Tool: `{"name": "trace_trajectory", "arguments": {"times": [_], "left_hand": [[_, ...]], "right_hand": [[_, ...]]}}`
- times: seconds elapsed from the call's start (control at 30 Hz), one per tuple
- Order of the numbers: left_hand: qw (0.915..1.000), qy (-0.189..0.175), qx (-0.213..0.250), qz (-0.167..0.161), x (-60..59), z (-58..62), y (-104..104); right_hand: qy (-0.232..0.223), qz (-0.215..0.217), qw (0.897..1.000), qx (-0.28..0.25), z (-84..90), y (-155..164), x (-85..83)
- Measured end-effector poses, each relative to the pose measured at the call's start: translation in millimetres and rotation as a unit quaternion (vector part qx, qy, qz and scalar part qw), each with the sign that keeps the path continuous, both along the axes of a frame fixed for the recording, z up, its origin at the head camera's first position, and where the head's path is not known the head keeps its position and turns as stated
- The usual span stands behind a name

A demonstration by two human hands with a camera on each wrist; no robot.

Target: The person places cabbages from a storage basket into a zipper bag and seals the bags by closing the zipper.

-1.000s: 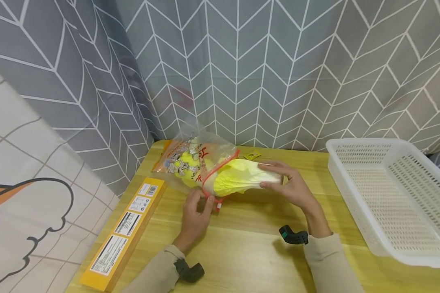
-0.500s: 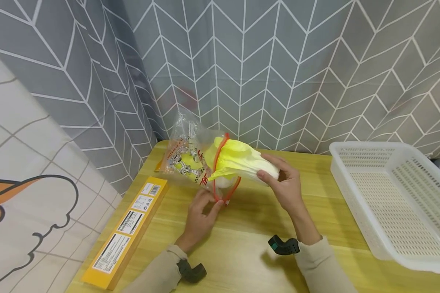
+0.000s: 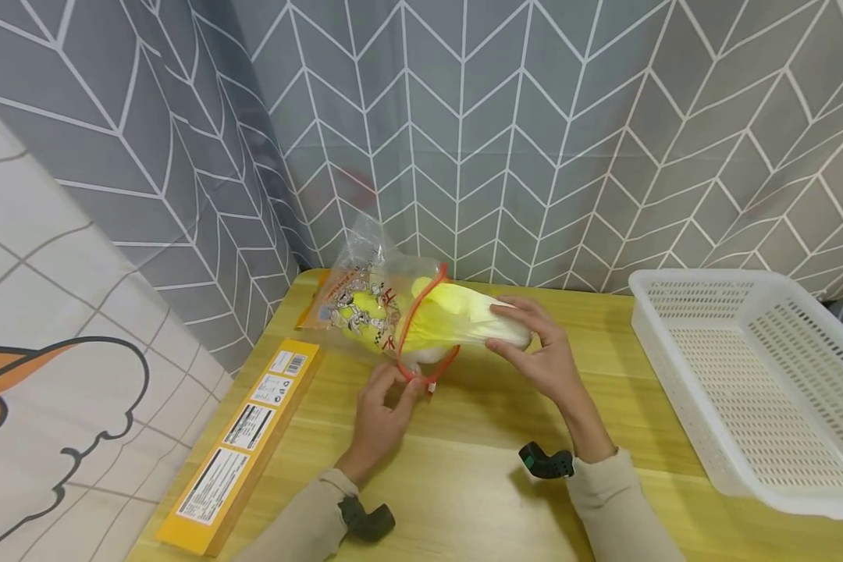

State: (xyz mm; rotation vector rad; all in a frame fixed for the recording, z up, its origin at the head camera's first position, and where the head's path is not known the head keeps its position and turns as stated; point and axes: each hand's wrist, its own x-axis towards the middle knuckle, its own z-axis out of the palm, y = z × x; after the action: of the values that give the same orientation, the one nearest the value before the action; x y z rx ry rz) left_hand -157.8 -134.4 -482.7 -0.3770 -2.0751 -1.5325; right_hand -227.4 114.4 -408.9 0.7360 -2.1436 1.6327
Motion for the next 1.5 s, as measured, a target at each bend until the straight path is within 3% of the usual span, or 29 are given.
{"name": "trace_trajectory", "arguments": {"times": [0.17, 0.33, 0.57, 0.63, 0.7, 0.8, 0.9, 1.0, 1.1, 1.2, 1.33, 1.43, 1.5], "left_hand": [[0.9997, 0.008, -0.022, 0.005, 0.0, -0.3, -1.9], [0.9983, 0.024, -0.053, -0.005, -0.1, 0.1, -2.1], [0.9935, 0.095, -0.062, -0.006, -3.2, 0.3, -1.3], [0.9933, 0.097, -0.063, 0.009, -4.0, 0.6, -1.6], [0.9949, 0.076, -0.063, 0.022, -4.2, 1.5, -2.2], [0.9971, 0.007, -0.066, 0.038, -3.5, 2.1, -2.9], [0.9947, -0.056, -0.072, 0.047, -2.4, 0.7, -3.0], [0.992, -0.089, -0.072, 0.053, -1.3, -1.5, -2.8], [0.9917, -0.094, -0.068, 0.056, 0.3, -1.6, -2.8], [0.9927, -0.077, -0.074, 0.057, 1.1, -0.5, -3.0], [0.9944, -0.048, -0.087, 0.035, -0.4, 0.5, -2.5], [0.9944, -0.038, -0.096, 0.018, -1.1, 1.3, -1.7], [0.9942, -0.034, -0.102, 0.011, -1.5, 1.6, -1.4]], "right_hand": [[0.053, -0.038, 0.998, 0.012, -4.0, -2.3, -2.5], [0.098, -0.067, 0.992, -0.033, -7.9, -17.2, -2.0], [0.13, -0.083, 0.983, -0.104, -1.5, -31.8, 8.6], [0.148, -0.084, 0.979, -0.115, 2.0, -34.9, 11.7], [0.157, -0.079, 0.978, -0.111, 2.8, -37.5, 13.5], [0.118, -0.062, 0.988, -0.079, -1.2, -39.8, 12.7], [-0.001, -0.037, 0.998, -0.042, -9.9, -37.3, 8.9], [-0.135, -0.014, 0.99, -0.026, -14.3, -30.8, 5.0], [-0.202, -0.002, 0.979, -0.019, -13.2, -25.1, 3.3], [-0.184, -0.019, 0.983, -0.01, -11.3, -26.0, 3.1], [-0.102, -0.049, 0.993, -0.042, -12.1, -34.8, 4.7], [-0.057, -0.062, 0.993, -0.083, -14.4, -42.8, 7.2], [-0.06, -0.066, 0.991, -0.103, -16.3, -46.9, 8.8]]}}
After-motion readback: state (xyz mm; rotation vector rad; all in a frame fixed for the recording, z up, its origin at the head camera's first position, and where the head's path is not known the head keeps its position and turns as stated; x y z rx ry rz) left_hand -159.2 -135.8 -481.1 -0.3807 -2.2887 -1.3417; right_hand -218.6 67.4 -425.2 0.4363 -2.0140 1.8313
